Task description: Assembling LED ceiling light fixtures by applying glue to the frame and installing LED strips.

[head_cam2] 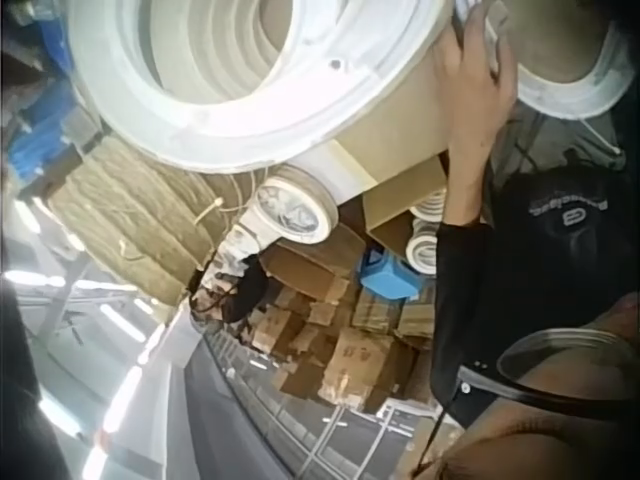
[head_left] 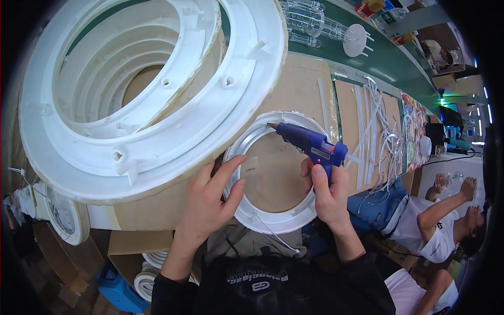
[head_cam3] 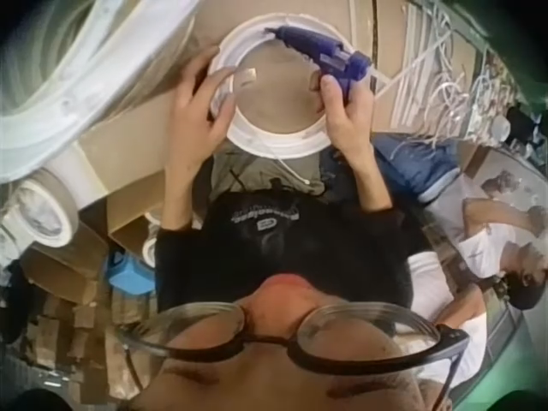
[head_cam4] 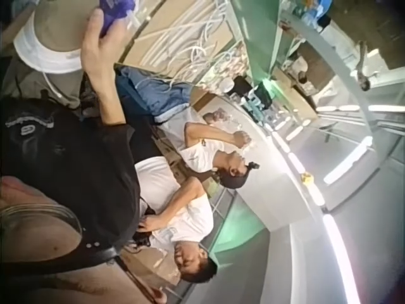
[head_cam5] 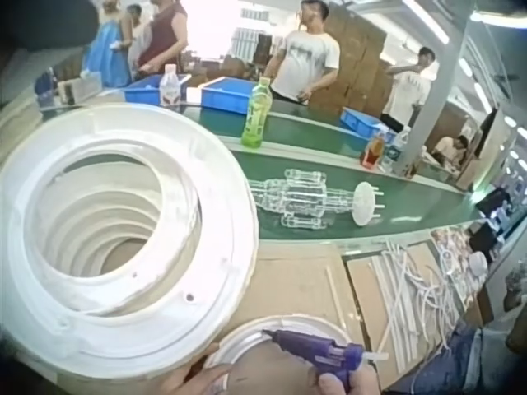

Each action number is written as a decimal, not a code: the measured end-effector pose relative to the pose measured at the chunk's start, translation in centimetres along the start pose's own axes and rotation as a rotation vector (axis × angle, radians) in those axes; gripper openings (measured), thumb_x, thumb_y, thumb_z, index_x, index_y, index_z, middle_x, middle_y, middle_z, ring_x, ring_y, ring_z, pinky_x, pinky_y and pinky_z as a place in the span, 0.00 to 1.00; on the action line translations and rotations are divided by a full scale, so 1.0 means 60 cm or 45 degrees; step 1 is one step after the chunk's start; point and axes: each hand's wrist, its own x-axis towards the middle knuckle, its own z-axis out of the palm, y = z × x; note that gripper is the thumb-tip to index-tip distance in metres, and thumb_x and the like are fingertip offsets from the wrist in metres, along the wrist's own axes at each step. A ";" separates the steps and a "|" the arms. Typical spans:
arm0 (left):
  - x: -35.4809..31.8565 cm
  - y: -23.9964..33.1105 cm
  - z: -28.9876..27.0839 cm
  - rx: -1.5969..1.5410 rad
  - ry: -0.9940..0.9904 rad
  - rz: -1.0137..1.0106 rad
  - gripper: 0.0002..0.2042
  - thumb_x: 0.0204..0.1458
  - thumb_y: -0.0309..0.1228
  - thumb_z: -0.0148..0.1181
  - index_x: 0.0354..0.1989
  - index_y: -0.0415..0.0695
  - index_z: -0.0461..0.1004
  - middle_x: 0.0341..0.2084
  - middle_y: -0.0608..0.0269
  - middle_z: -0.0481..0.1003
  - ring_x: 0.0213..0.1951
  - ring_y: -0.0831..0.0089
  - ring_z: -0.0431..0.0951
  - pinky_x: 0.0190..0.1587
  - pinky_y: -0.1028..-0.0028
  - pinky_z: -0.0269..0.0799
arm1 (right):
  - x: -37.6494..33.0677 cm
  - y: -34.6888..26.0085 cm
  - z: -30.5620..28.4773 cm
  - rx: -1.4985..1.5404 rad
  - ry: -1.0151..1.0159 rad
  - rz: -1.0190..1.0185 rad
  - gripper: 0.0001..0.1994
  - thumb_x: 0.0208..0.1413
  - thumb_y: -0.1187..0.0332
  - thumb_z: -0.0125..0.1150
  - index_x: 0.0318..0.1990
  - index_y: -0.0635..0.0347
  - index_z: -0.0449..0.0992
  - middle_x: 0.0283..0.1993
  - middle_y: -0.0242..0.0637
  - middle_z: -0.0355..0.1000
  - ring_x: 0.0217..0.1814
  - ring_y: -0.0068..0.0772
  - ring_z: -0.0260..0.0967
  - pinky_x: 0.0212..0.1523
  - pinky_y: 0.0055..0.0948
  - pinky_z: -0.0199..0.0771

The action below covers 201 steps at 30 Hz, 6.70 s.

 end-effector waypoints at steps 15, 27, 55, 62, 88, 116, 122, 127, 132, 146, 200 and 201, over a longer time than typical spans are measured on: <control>-0.002 -0.005 0.002 0.024 0.002 0.003 0.18 0.48 0.21 0.60 0.51 0.38 0.76 0.61 0.45 0.65 0.60 0.50 0.69 0.63 0.60 0.65 | -0.003 0.020 -0.002 -0.073 0.022 -0.060 0.11 0.68 0.66 0.48 0.48 0.66 0.70 0.33 0.32 0.69 0.26 0.16 0.61 0.26 0.19 0.63; -0.003 -0.004 0.000 0.015 -0.005 0.000 0.18 0.49 0.21 0.59 0.51 0.38 0.76 0.62 0.46 0.64 0.61 0.51 0.68 0.64 0.61 0.64 | -0.004 0.022 -0.003 -0.063 0.031 -0.021 0.13 0.69 0.65 0.49 0.50 0.67 0.70 0.29 0.29 0.65 0.25 0.15 0.59 0.25 0.19 0.61; 0.001 -0.009 0.006 0.036 0.116 0.116 0.17 0.50 0.25 0.62 0.50 0.40 0.77 0.60 0.50 0.70 0.56 0.50 0.72 0.58 0.61 0.69 | -0.017 0.022 -0.001 -0.034 0.073 -0.012 0.13 0.69 0.64 0.49 0.46 0.69 0.70 0.24 0.27 0.62 0.22 0.15 0.56 0.23 0.20 0.54; 0.003 -0.010 0.008 0.027 0.129 0.120 0.17 0.50 0.25 0.62 0.50 0.39 0.77 0.59 0.50 0.70 0.57 0.50 0.72 0.58 0.61 0.69 | -0.015 0.024 -0.001 -0.076 0.075 -0.014 0.14 0.69 0.63 0.49 0.47 0.69 0.71 0.24 0.27 0.63 0.22 0.15 0.56 0.23 0.20 0.55; -0.002 -0.018 0.009 -0.051 0.177 0.022 0.27 0.55 0.20 0.50 0.66 0.34 0.60 0.56 0.38 0.68 0.57 0.40 0.69 0.60 0.56 0.64 | -0.052 -0.007 -0.002 0.042 -0.122 -0.060 0.16 0.69 0.65 0.47 0.52 0.71 0.69 0.41 0.42 0.74 0.30 0.22 0.68 0.31 0.22 0.68; -0.005 -0.025 0.011 0.005 0.168 0.079 0.26 0.56 0.17 0.42 0.67 0.34 0.57 0.58 0.40 0.70 0.59 0.46 0.71 0.62 0.59 0.65 | -0.057 0.011 0.022 -0.177 -0.226 0.007 0.11 0.66 0.67 0.52 0.44 0.67 0.72 0.28 0.30 0.69 0.26 0.16 0.61 0.26 0.19 0.63; -0.006 -0.026 0.011 0.005 0.163 0.085 0.27 0.56 0.17 0.43 0.67 0.34 0.57 0.58 0.40 0.70 0.59 0.46 0.71 0.63 0.59 0.64 | -0.058 0.013 0.019 -0.182 -0.209 -0.012 0.12 0.66 0.66 0.52 0.47 0.67 0.72 0.28 0.29 0.68 0.25 0.16 0.61 0.27 0.20 0.63; -0.007 -0.024 0.011 0.002 0.162 0.071 0.27 0.56 0.17 0.43 0.67 0.35 0.57 0.58 0.40 0.69 0.59 0.46 0.71 0.62 0.59 0.65 | -0.060 0.015 0.015 -0.173 -0.212 -0.012 0.12 0.66 0.67 0.52 0.49 0.68 0.72 0.28 0.29 0.68 0.25 0.16 0.61 0.27 0.19 0.62; -0.006 -0.023 0.009 0.000 0.156 0.090 0.27 0.56 0.18 0.43 0.67 0.35 0.57 0.58 0.40 0.70 0.59 0.46 0.71 0.62 0.59 0.65 | -0.064 0.013 0.008 -0.158 -0.225 0.037 0.12 0.66 0.67 0.51 0.50 0.68 0.72 0.31 0.31 0.70 0.27 0.17 0.62 0.28 0.19 0.63; -0.003 -0.024 0.012 -0.029 0.173 0.066 0.25 0.57 0.20 0.45 0.65 0.32 0.59 0.54 0.38 0.70 0.54 0.44 0.72 0.58 0.57 0.66 | -0.114 -0.024 -0.047 0.158 -0.393 0.344 0.18 0.63 0.62 0.54 0.48 0.71 0.73 0.29 0.40 0.74 0.19 0.19 0.63 0.22 0.19 0.60; -0.003 -0.029 0.017 -0.046 0.251 0.108 0.24 0.55 0.20 0.47 0.63 0.35 0.63 0.52 0.41 0.71 0.51 0.45 0.73 0.56 0.58 0.68 | -0.181 0.002 -0.088 -0.066 -0.096 0.216 0.21 0.68 0.57 0.48 0.50 0.72 0.72 0.37 0.42 0.76 0.21 0.20 0.66 0.19 0.18 0.62; -0.002 -0.028 0.016 -0.025 0.239 0.109 0.23 0.55 0.20 0.47 0.62 0.36 0.63 0.52 0.41 0.71 0.51 0.46 0.73 0.56 0.58 0.68 | -0.191 0.001 -0.091 -0.101 -0.061 0.192 0.21 0.68 0.57 0.49 0.49 0.71 0.72 0.35 0.40 0.75 0.19 0.18 0.62 0.19 0.18 0.60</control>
